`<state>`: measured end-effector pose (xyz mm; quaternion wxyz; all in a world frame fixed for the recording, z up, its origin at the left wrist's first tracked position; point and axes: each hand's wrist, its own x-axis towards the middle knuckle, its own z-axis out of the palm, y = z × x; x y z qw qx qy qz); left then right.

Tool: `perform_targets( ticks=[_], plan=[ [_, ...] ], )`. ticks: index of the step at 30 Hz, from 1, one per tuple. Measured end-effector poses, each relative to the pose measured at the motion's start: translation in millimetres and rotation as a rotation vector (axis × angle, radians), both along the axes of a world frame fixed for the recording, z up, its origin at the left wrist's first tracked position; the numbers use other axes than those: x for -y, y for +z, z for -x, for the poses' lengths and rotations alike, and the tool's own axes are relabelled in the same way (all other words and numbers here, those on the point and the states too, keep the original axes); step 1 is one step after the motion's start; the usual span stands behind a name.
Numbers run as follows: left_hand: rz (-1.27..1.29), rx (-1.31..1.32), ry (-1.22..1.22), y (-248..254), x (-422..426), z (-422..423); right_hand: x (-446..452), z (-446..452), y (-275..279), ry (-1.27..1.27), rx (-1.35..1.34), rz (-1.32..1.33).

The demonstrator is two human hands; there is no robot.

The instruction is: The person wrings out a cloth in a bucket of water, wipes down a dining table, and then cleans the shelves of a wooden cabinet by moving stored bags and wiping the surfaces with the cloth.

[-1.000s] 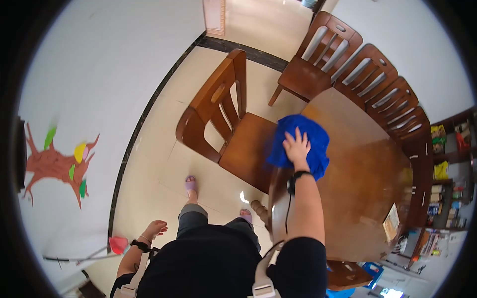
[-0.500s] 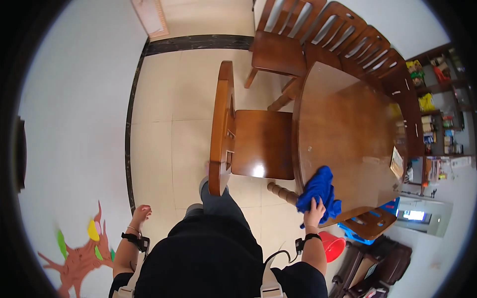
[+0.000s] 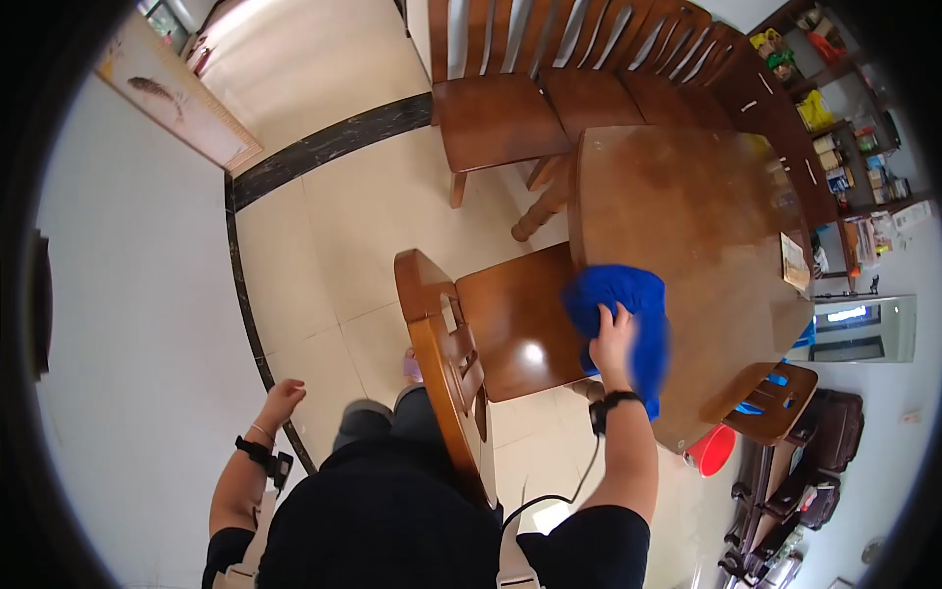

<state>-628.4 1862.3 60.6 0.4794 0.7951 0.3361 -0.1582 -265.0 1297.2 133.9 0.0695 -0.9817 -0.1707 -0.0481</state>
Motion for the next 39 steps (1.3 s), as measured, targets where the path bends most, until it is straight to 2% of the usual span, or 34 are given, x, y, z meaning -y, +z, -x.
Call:
perform_targets(
  ticks=[4, 9, 14, 16, 17, 19, 22, 25, 29, 31, 33, 35, 37, 39],
  plan=[
    [-0.063, -0.065, -0.040, -7, -33, -66, -52, -49, 2, -0.082, -0.042, 0.020],
    [-0.073, -0.107, -0.513, -13, -48, -169, -69, -69, 5, -0.213, -0.050, 0.000],
    [0.039, -0.040, -0.607, -28, -86, -281, -54, -57, -8, -0.242, -0.044, 0.022],
    [0.069, 0.038, -0.647, -33, -116, -322, -68, -56, -3, -0.399, -0.186, 0.143],
    [0.066, 0.054, -0.670, -35, -136, -341, -76, -56, 0, -0.423, -0.171, 0.139],
    [-0.029, -0.011, -0.670, -33, -173, -375, -92, -60, 7, -0.578, -0.349, 0.190],
    [-0.089, -0.068, -0.748, -37, -216, -420, -87, -68, -1, -0.602, -0.424, 0.072],
    [-0.138, -0.105, -0.886, -42, -221, -469, -78, -79, -18, -0.621, -0.466, 0.035],
    [-0.099, -0.066, -1.087, -38, -169, -533, -90, -102, -17, -0.686, -0.500, 0.051],
    [-0.075, 0.057, -1.287, -42, -126, -563, -99, -113, -12, -0.722, -0.517, 0.039],
    [-0.061, 0.061, -1.446, -10, -71, -595, -118, -133, 7, -0.778, -0.558, -0.035],
    [-0.124, 0.202, -1.640, 18, -9, -620, -128, -152, 14, -0.748, -0.583, -0.040],
    [-0.017, 0.252, -1.690, 47, 55, -641, -139, -179, 20, -0.769, -0.590, -0.084],
    [0.162, 0.349, -1.528, 57, 118, -648, -146, -209, 18, -0.749, -0.543, -0.049]
  ],
)
